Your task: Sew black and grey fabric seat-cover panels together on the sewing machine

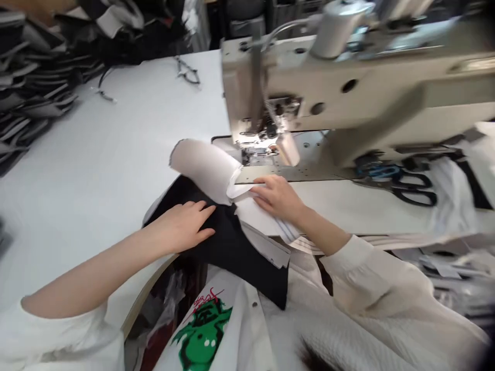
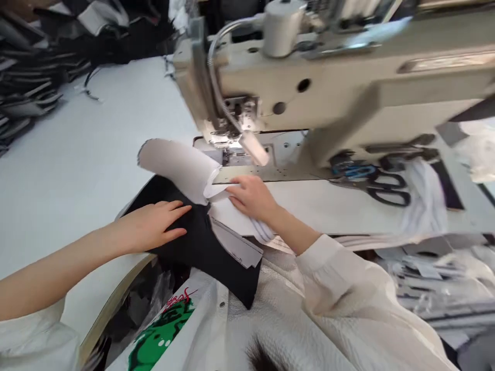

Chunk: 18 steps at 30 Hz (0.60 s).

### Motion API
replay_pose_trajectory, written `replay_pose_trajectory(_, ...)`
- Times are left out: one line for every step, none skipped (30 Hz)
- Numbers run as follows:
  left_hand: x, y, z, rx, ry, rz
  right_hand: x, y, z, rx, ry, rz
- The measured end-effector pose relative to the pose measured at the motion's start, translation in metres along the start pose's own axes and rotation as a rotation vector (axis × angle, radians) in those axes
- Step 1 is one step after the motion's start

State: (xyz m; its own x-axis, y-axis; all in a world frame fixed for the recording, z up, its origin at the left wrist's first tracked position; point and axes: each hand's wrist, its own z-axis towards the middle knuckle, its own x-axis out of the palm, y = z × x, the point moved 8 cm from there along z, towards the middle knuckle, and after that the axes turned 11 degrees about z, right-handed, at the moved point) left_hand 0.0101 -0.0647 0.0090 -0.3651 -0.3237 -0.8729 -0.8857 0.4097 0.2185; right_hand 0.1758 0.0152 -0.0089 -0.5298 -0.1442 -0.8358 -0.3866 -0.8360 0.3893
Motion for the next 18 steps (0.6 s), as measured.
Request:
replay_pose_trajectory(-0.012,-0.005,0.012,0.036,-0.073,-0.014,-0.008,-0.003,-0.010,0.001,-0.034,-0.011)
replay_pose_trajectory(-0.021,-0.009,0.025,0.061,-0.160,-0.022,-0.019,-0.011,-0.023,0.023,-0.070,-0.029)
replay_pose_trajectory(-0.027,-0.012,0.039,0.072,-0.240,-0.026,-0.033,-0.022,-0.039,0.061,-0.107,-0.051)
replay_pose_trajectory(-0.029,-0.013,0.053,0.069,-0.302,-0.033,-0.048,-0.035,-0.059,0.116,-0.140,-0.080)
replay_pose_trajectory(-0.026,-0.013,0.067,0.061,-0.342,-0.052,-0.066,-0.051,-0.082,0.183,-0.171,-0.116)
replay_pose_trajectory(-0.022,-0.011,0.080,0.051,-0.366,-0.091,-0.085,-0.067,-0.107,0.261,-0.207,-0.163)
replay_pose_trajectory(-0.017,-0.008,0.091,0.040,-0.383,-0.155,-0.105,-0.082,-0.133,0.344,-0.243,-0.215)
replay_pose_trajectory(-0.012,-0.003,0.100,0.024,-0.398,-0.243,-0.124,-0.096,-0.159,0.425,-0.278,-0.271)
replay_pose_trajectory(-0.008,0.004,0.105,0.005,-0.409,-0.348,-0.142,-0.108,-0.181,0.501,-0.307,-0.323)
replay_pose_trajectory(-0.005,0.010,0.109,-0.011,-0.415,-0.462,-0.156,-0.118,-0.200,0.557,-0.311,-0.357)
replay_pose_trajectory(-0.003,0.016,0.110,-0.022,-0.416,-0.577,-0.166,-0.127,-0.213,0.597,-0.287,-0.374)
replay_pose_trajectory(-0.001,0.021,0.110,-0.021,-0.415,-0.680,-0.173,-0.134,-0.222,0.626,-0.234,-0.376)
replay_pose_trajectory(-0.001,0.023,0.109,-0.003,-0.414,-0.767,-0.176,-0.140,-0.227,0.645,-0.155,-0.364)
replay_pose_trajectory(-0.002,0.024,0.108,0.027,-0.422,-0.840,-0.175,-0.144,-0.231,0.663,-0.056,-0.347)
replay_pose_trajectory(-0.003,0.025,0.108,0.063,-0.438,-0.900,-0.176,-0.148,-0.235,0.701,0.014,-0.346)
replay_pose_trajectory(-0.004,0.026,0.108,0.101,-0.458,-0.952,-0.174,-0.150,-0.239,0.730,0.100,-0.327)
replay_pose_trajectory(-0.005,0.028,0.108,0.139,-0.481,-0.999,-0.170,-0.150,-0.242,0.749,0.173,-0.293)
replay_pose_trajectory(-0.004,0.030,0.109,0.174,-0.504,-1.044,-0.165,-0.148,-0.244,0.750,0.227,-0.257)
